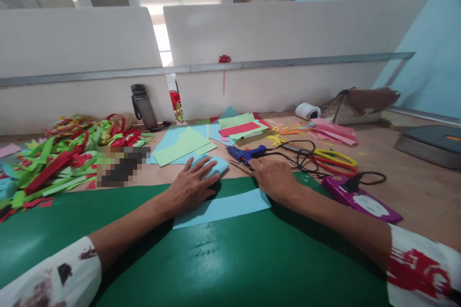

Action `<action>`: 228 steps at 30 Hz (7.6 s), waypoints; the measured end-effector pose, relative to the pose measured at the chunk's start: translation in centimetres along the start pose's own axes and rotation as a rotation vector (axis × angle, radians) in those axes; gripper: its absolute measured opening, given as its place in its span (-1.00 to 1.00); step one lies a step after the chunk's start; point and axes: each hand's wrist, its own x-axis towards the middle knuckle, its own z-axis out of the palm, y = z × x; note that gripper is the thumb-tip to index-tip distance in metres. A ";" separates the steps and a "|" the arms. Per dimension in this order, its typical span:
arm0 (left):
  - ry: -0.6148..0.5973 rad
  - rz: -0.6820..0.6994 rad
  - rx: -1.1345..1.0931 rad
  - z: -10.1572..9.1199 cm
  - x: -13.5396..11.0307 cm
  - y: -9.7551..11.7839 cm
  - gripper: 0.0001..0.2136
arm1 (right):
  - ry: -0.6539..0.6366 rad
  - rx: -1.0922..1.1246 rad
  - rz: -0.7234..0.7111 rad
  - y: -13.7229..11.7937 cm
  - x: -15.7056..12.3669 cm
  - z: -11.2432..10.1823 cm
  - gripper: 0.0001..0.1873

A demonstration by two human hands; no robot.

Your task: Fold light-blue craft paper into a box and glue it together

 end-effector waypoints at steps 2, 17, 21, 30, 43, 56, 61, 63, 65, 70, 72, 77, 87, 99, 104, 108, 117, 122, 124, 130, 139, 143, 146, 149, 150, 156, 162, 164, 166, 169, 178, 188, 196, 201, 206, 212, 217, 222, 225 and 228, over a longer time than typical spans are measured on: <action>-0.019 -0.075 -0.005 0.3 0.0 -0.1 -0.64 | 0.007 0.003 -0.037 -0.5 0.2 -0.1 -0.80; 0.011 -0.262 -0.145 -3.9 -1.6 0.2 -0.65 | -0.194 0.384 -0.358 0.6 -2.3 -1.5 -0.46; -0.122 -0.259 -0.207 -5.1 -3.6 2.5 -0.49 | -0.237 0.343 -0.329 1.0 -2.1 -1.2 -0.54; -0.138 -0.247 -0.093 -4.0 -3.9 3.7 -0.53 | -0.031 0.494 -0.275 0.4 -1.7 -0.5 -0.84; 0.285 -0.154 0.064 -3.5 -2.5 2.8 -0.81 | 0.209 0.766 -0.135 -0.7 -1.9 -0.8 -0.86; 0.128 -0.621 -0.111 -6.7 -3.4 0.8 -0.77 | -0.123 0.607 -0.520 -1.8 -2.2 0.2 -0.65; 0.024 -0.517 -0.067 -6.6 -3.1 3.7 -0.72 | 0.144 0.738 -0.277 -1.9 -2.4 -0.9 -0.56; 0.023 -0.492 0.011 -6.7 -2.7 4.7 -0.71 | 0.228 0.781 -0.288 -2.6 -3.2 -2.0 -0.42; 0.056 -0.459 0.056 -6.7 -2.2 5.3 -0.71 | 0.275 0.742 -0.362 -3.3 -4.0 -2.5 -0.30; 0.060 -0.340 0.017 -6.0 -2.6 5.9 -0.75 | 0.308 0.454 -0.476 -3.7 -4.4 -1.3 -0.81; 0.031 -0.239 0.045 -5.5 -3.3 5.7 -0.79 | 0.304 0.345 -0.522 -3.2 -4.3 -0.7 -0.78; -0.151 -0.118 0.154 -4.8 -5.1 4.8 -0.84 | 0.225 0.222 -0.619 -2.4 -4.9 -0.4 -0.72; -0.117 0.001 -0.072 -4.1 -3.6 6.8 -0.81 | 0.147 0.326 -0.597 -2.5 -5.4 -0.1 -0.75; -0.061 -0.081 -0.103 -4.0 -2.8 8.3 -0.93 | 0.266 0.598 -0.593 -2.3 -4.5 0.5 -0.72; -0.082 -0.006 -0.134 -3.9 -2.5 8.3 -0.95 | 0.273 0.646 -0.600 -2.7 -4.4 0.9 -0.74; -0.064 -0.006 -0.174 -3.4 -2.8 8.1 -0.86 | 0.083 0.619 -0.533 -2.3 -4.6 0.6 -0.79; 0.060 -0.100 -0.238 -3.0 -2.9 7.9 -0.73 | -0.166 0.672 -0.364 -1.0 -4.7 -0.3 -0.88; -0.068 -0.233 -0.365 -3.1 -2.8 7.4 -0.73 | -0.260 0.661 -0.395 -0.9 -4.3 -0.8 -0.80; -0.133 -0.320 -0.430 -3.3 -2.7 7.4 -0.75 | -0.298 0.652 -0.374 -0.9 -4.3 -1.1 -0.79; -0.295 -0.448 -0.474 -4.4 -1.9 7.3 -0.74 | -0.296 0.555 -0.344 -1.0 -4.5 -1.0 -0.71; -0.439 -0.484 -0.340 -4.9 -0.4 6.7 -0.76 | -0.297 0.447 -0.288 -1.7 -4.2 -1.2 -0.73; -0.469 -0.475 -0.334 -5.2 -0.3 6.4 -0.76 | -0.282 0.443 -0.281 -1.7 -4.0 -1.1 -0.73; -0.483 -0.458 -0.335 -5.1 -0.3 6.2 -0.76 | -0.260 0.450 -0.280 -1.6 -4.0 -0.8 -0.74; -0.478 -0.442 -0.321 -4.9 -0.4 6.1 -0.74 | -0.227 0.452 -0.290 -1.6 -4.0 -0.7 -0.74; -0.476 -0.439 -0.314 -4.9 -0.4 6.1 -0.73 | -0.222 0.454 -0.295 -1.6 -4.0 -0.6 -0.74; -0.485 -0.443 -0.311 -4.8 -0.6 6.1 -0.73 | -0.209 0.468 -0.301 -1.4 -3.9 -0.7 -0.73; -0.493 -0.445 -0.309 -4.9 -0.7 5.9 -0.76 | -0.215 0.453 -0.296 -1.4 -3.9 -0.7 -0.73; -0.498 -0.430 -0.302 -4.9 -0.7 5.8 -0.75 | -0.233 0.448 -0.299 -1.4 -3.8 -0.8 -0.73; -0.498 -0.412 -0.294 -4.8 -0.7 5.8 -0.74 | -0.256 0.437 -0.297 -1.4 -3.8 -0.9 -0.73; -0.494 -0.392 -0.265 -4.8 -0.7 5.8 -0.72 | -0.305 0.434 -0.297 -1.2 -3.8 -1.3 -0.75; -0.443 -0.399 -0.243 -4.4 -1.1 5.9 -0.74 | -0.417 0.371 -0.312 -1.0 -3.5 -2.3 -0.79; -0.464 -0.369 -0.242 -4.5 -1.1 5.7 -0.72 | -0.434 0.324 -0.309 -1.1 -3.4 -2.4 -0.79; -0.523 -0.373 -0.252 -5.0 -0.5 5.7 -0.73 | -0.353 0.333 -0.346 -0.7 -3.5 -1.3 -0.72; -0.513 -0.376 -0.244 -4.7 -0.5 5.6 -0.74 | -0.320 0.344 -0.367 -0.7 -3.3 -1.1 -0.70; -0.497 -0.368 -0.235 -4.5 -0.7 5.7 -0.74 | -0.358 0.322 -0.359 -0.7 -3.4 -1.2 -0.73; -0.494 -0.333 -0.232 -4.4 -0.9 5.6 -0.76 | -0.362 0.325 -0.360 -0.7 -3.5 -1.2 -0.74; -0.497 -0.341 -0.230 -4.6 -0.7 5.6 -0.76 | -0.330 0.332 -0.373 -0.7 -3.5 -1.1 -0.74; -0.493 -0.330 -0.215 -4.5 -0.5 5.7 -0.75 | -0.359 0.297 -0.378 -0.7 -3.4 -1.1 -0.73; -0.466 -0.346 -0.201 -4.4 -0.8 5.9 -0.74 | -0.303 0.261 -0.394 -0.7 -3.6 -1.1 -0.75; -0.424 -0.314 -0.137 -4.4 -1.4 6.1 -0.80 | -0.120 0.206 -0.459 -0.9 -4.0 -1.1 -0.78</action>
